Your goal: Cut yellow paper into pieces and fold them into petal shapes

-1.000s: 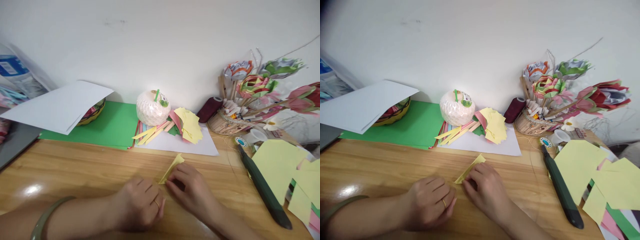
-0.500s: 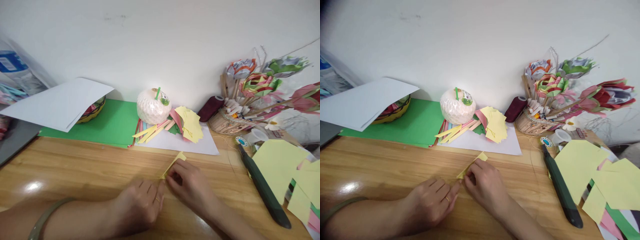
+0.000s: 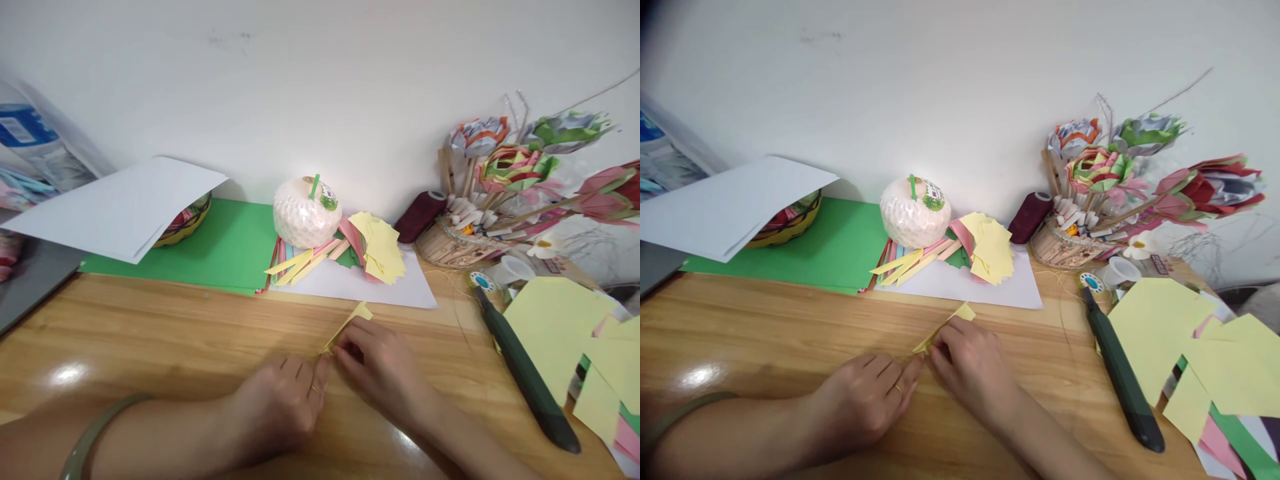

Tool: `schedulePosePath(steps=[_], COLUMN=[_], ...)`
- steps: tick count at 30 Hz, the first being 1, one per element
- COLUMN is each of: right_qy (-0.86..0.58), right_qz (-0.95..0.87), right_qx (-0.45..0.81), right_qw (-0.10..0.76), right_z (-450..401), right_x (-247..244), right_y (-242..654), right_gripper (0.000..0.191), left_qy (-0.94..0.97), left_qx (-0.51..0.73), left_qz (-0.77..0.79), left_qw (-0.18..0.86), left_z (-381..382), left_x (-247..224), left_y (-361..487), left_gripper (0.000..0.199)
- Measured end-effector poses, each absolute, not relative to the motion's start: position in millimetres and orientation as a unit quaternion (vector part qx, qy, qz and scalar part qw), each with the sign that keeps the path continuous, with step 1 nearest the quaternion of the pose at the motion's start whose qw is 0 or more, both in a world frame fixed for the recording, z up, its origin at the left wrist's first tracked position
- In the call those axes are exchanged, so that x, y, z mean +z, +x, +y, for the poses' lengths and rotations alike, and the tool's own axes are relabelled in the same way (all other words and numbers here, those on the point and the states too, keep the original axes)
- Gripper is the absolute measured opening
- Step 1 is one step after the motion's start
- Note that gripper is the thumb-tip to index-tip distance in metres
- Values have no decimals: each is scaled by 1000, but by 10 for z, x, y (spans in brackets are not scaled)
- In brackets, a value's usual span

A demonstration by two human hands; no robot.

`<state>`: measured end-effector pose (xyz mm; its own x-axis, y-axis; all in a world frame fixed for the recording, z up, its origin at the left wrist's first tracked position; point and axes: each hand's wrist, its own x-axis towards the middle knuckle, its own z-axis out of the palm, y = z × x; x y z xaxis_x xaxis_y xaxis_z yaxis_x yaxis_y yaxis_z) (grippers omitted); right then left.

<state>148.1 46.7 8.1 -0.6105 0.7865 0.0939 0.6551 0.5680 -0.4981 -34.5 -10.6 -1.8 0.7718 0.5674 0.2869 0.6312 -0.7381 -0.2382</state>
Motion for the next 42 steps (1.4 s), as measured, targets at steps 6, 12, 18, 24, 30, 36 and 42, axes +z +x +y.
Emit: schedulePosePath(steps=[6,12,18,24,30,36,42], right_qy=[-407,-430,-444,-469,-465,-338,-273], right_qz=[-884,-877,-869,-848,-845,-913,-944], right_qx=[181,176,180,210,228,164,105], right_qw=[144,125,124,128,135,161,154], right_z=[475,493,492,471,471,504,434], right_x=[90,109,109,97,43,135,268], right_y=[1476,1450,1442,1436,1471,1632,1646], right_gripper=[15,15,13,12,5,17,19], left_qy=[-930,-927,-928,-927,-929,-920,-893], left_qx=[-90,-95,-96,-111,-113,-122,-175], left_qz=[-325,-332,-327,-324,-325,-340,-381], left_qw=[148,145,150,151,138,152,161], left_z=[-100,-98,-87,-79,-67,-44,18], left_x=[-33,-46,-48,-59,-78,-66,-24], left_y=[-343,-342,-336,-333,-343,-356,-357], left_gripper=[31,30,31,30,32,28,17])
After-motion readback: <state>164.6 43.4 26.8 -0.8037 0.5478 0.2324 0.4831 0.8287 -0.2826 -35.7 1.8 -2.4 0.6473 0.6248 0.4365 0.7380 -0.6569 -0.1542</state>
